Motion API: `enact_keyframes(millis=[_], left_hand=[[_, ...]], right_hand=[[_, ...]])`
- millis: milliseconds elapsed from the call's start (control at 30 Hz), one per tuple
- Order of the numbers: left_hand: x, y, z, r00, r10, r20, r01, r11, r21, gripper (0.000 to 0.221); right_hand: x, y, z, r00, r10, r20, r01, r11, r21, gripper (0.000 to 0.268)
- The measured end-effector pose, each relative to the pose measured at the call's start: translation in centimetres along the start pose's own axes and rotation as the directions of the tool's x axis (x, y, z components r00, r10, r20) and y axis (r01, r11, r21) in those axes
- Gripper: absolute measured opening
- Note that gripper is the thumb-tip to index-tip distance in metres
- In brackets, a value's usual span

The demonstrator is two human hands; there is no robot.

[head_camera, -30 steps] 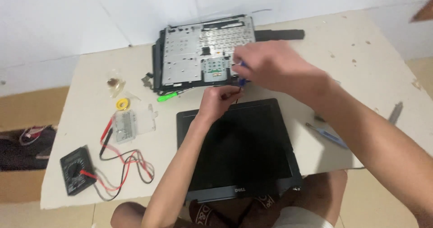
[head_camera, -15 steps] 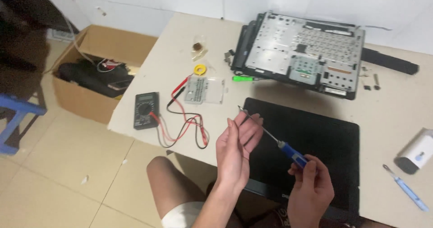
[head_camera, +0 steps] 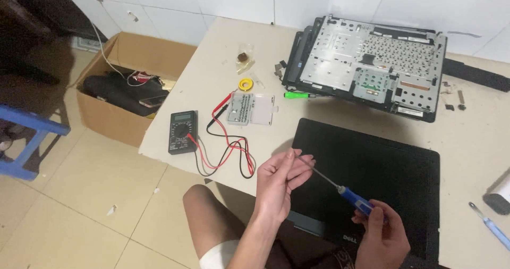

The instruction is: Removing the display bezel from a laptop screen assembly using a screwdriver and manual prying.

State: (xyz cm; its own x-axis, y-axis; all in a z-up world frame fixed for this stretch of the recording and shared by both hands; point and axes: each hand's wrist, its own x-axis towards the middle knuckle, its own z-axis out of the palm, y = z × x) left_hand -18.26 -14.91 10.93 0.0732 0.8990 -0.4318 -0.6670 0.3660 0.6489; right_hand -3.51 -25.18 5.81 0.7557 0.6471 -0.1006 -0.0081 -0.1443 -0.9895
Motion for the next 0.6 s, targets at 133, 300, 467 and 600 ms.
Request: enact_keyframes(millis=[133, 300, 467, 600], left_hand=[[4.0, 1.0, -3.4, 0.991, 0.124, 0.039, -0.126, 0.990, 0.057, 0.018], [13.6, 4.6, -5.8, 0.663, 0.520, 0.538, -0.401, -0.360, 0.843, 0.018], [16.2, 5.2, -5.3, 0.797, 0.312, 0.516, -0.307, -0.527, 0.793, 0.017], [18.6, 5.0, -7.4, 0.808, 0.223, 0.546, -0.338, -0.583, 0.739, 0.016]], right_hand=[[-0.1, -0.1, -0.7, 0.986, -0.151, -0.074, 0.144, 0.985, -0.095, 0.017], [1.6, 0.2, -5.3, 0.944, -0.295, -0.146, 0.246, 0.928, -0.281, 0.018], [6.0, 10.5, -12.4, 0.907, -0.372, -0.200, 0.386, 0.922, 0.037, 0.017], [5.7, 9.7, -14.5, 0.909, -0.406, -0.100, 0.401, 0.914, -0.067, 0.013]])
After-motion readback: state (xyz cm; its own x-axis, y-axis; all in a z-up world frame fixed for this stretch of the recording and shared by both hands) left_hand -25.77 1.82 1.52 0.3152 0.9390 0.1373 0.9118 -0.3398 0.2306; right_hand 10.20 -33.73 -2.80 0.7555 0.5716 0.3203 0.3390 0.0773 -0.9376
